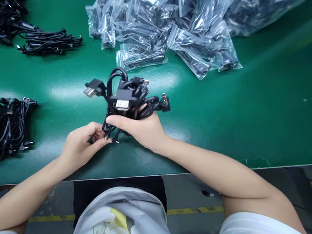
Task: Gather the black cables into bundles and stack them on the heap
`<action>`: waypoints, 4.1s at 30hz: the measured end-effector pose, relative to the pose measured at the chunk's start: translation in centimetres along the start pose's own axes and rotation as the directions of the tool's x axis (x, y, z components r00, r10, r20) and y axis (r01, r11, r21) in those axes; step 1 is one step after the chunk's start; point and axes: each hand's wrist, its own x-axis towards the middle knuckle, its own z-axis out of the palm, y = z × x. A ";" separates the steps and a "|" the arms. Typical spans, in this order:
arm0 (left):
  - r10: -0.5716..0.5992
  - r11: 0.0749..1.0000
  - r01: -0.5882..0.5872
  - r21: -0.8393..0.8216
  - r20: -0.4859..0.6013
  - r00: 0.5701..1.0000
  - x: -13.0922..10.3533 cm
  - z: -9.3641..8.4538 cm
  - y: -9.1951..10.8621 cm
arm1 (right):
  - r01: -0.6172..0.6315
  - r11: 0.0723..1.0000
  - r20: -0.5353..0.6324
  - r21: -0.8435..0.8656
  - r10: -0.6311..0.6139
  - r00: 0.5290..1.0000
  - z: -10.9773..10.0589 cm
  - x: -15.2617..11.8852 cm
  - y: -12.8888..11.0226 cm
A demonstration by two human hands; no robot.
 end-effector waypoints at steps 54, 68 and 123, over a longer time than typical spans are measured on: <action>-0.338 0.473 0.641 0.604 -0.547 0.766 -7.9 -12.5 -6.8 | -0.540 0.809 0.113 0.231 0.529 0.841 -0.3 2.4 0.5; -0.332 0.880 0.464 0.101 -0.568 0.753 -6.4 -13.2 -0.4 | -0.581 0.787 0.232 0.205 0.538 0.810 -0.2 1.3 0.2; -0.380 0.596 0.255 -0.762 0.012 0.925 1.6 -1.4 -1.4 | -0.019 0.907 0.378 -0.420 0.194 0.905 0.7 -0.4 1.7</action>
